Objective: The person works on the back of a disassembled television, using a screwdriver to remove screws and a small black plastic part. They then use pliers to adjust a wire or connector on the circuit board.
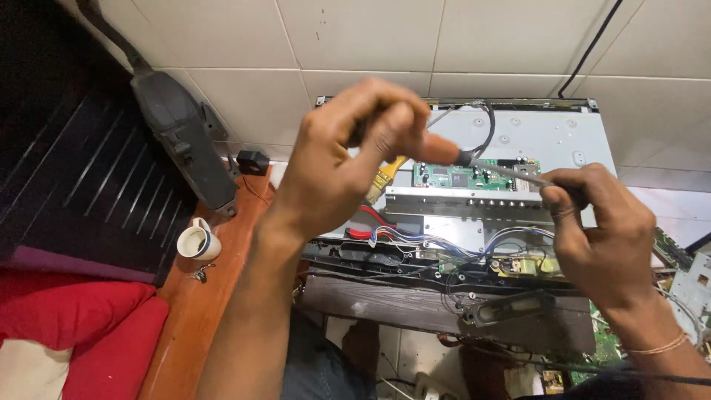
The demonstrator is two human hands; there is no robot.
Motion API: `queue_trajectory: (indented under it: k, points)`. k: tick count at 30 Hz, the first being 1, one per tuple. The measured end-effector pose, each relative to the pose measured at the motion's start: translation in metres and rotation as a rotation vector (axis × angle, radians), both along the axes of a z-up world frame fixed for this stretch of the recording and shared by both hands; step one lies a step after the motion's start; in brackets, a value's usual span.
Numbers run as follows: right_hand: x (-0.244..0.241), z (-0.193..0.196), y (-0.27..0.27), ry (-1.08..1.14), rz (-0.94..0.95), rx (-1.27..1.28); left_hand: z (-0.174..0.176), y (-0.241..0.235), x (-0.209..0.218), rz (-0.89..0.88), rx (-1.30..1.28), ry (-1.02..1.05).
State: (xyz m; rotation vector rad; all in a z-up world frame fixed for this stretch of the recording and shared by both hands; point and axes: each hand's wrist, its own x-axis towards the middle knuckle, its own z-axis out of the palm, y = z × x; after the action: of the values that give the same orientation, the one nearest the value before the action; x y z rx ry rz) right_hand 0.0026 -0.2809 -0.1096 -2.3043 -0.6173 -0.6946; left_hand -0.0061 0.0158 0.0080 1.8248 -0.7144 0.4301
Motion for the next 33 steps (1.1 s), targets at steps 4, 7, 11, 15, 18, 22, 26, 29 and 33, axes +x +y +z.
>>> queue_trajectory:
  k: [4,7,11,15,18,22,26,29,33]
  points:
    - [0.009,0.004,-0.009,-0.195,0.021,-0.2,-0.012,-0.003,0.005,-0.07,-0.078,0.259]
    - [0.022,-0.005,-0.015,-0.381,-0.05,-0.377,-0.005,-0.01,0.007,-0.047,-0.019,0.512]
    - [0.016,0.008,-0.009,-0.468,-0.02,-0.374,-0.024,-0.012,0.019,0.002,0.244,0.365]
    - [0.029,0.0,-0.017,-0.475,-0.026,-0.318,-0.03,-0.008,0.026,0.133,0.507,0.177]
    - [0.034,-0.003,-0.024,-0.496,-0.082,-0.314,-0.021,-0.009,0.022,0.159,0.528,0.298]
    - [0.036,-0.004,-0.029,-0.493,-0.125,-0.318,-0.024,-0.006,0.024,0.158,0.468,0.382]
    - [0.034,-0.006,-0.023,-0.449,-0.149,-0.304,-0.032,-0.002,0.026,0.08,0.309,0.257]
    - [0.03,0.003,-0.017,-0.397,-0.116,-0.27,-0.032,-0.003,0.027,0.123,0.292,0.039]
    - [0.028,0.008,-0.01,-0.319,-0.019,-0.277,-0.034,-0.01,0.023,0.111,0.182,0.017]
